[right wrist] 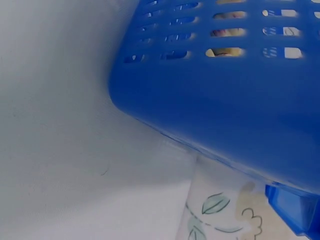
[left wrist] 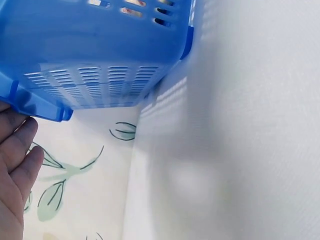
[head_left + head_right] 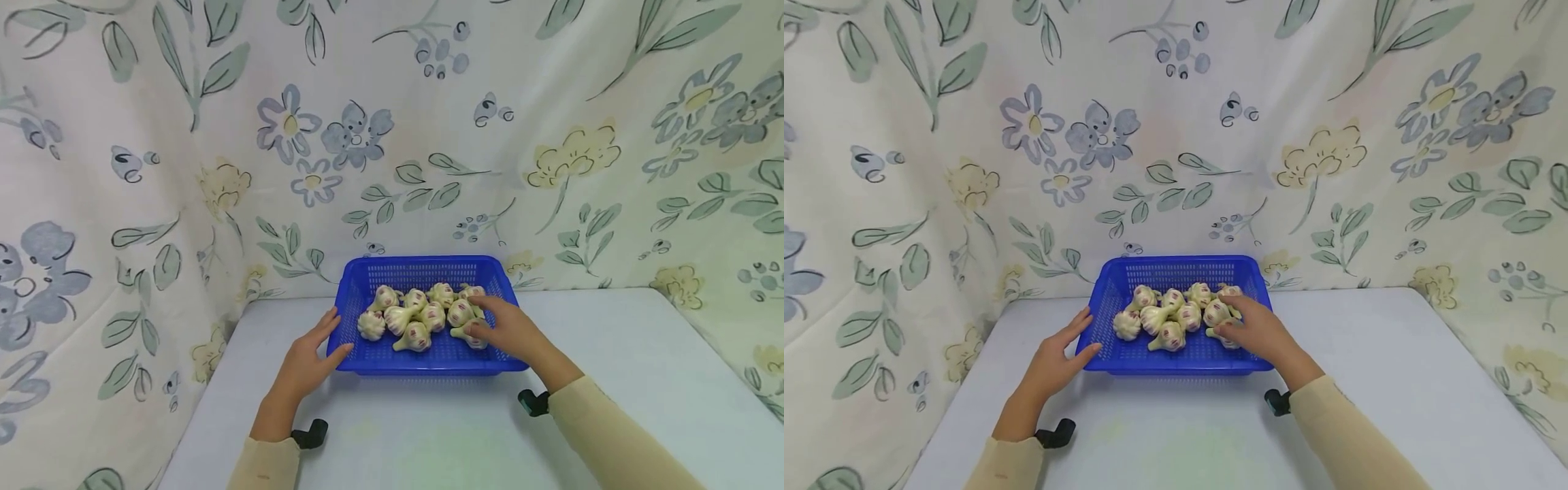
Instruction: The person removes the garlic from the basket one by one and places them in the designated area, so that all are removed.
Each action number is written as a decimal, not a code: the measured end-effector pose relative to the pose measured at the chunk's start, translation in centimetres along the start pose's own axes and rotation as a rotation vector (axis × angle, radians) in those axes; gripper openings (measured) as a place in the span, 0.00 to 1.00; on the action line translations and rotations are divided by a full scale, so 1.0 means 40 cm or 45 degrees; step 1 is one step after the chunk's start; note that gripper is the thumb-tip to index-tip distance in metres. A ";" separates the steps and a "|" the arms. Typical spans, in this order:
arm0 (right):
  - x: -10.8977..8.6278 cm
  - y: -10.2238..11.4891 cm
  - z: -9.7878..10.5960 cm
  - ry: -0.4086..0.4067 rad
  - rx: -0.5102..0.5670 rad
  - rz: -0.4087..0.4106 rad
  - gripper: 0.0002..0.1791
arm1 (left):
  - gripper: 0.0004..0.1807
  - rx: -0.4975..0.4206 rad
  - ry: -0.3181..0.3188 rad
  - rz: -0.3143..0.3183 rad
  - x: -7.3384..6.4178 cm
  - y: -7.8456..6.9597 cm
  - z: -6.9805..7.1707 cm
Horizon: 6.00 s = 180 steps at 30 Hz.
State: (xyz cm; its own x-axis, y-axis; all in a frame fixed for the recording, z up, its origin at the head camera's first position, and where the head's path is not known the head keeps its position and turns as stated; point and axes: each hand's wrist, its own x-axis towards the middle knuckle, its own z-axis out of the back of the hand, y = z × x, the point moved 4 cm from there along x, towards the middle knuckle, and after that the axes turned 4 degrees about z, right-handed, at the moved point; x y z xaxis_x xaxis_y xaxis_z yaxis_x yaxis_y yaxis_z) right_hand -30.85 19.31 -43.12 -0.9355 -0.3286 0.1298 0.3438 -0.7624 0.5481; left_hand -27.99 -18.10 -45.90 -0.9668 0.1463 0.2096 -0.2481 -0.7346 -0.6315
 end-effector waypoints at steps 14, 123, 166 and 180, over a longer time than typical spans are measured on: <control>0.007 0.009 -0.031 0.044 -0.254 -0.041 0.32 | 0.41 0.001 -0.067 -0.043 -0.002 0.015 0.019; 0.048 0.016 -0.041 -0.034 0.116 0.054 0.46 | 0.28 -0.012 -0.164 -0.266 -0.010 0.017 0.006; -0.035 -0.046 0.130 -0.413 0.291 -0.025 0.39 | 0.27 0.230 -0.193 -0.235 -0.023 0.002 0.003; -0.053 -0.186 0.145 -0.637 0.543 -0.388 0.42 | 0.27 0.222 -0.203 -0.247 -0.021 -0.001 0.002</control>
State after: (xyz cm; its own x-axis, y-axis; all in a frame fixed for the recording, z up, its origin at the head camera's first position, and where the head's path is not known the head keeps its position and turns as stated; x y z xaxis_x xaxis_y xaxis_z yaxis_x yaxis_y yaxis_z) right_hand -31.89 28.90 -42.67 -0.9448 0.2365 0.2266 0.0959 -0.4619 0.8817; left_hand -27.17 -18.25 -45.97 -0.8771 0.1989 0.4372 -0.3992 -0.8079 -0.4335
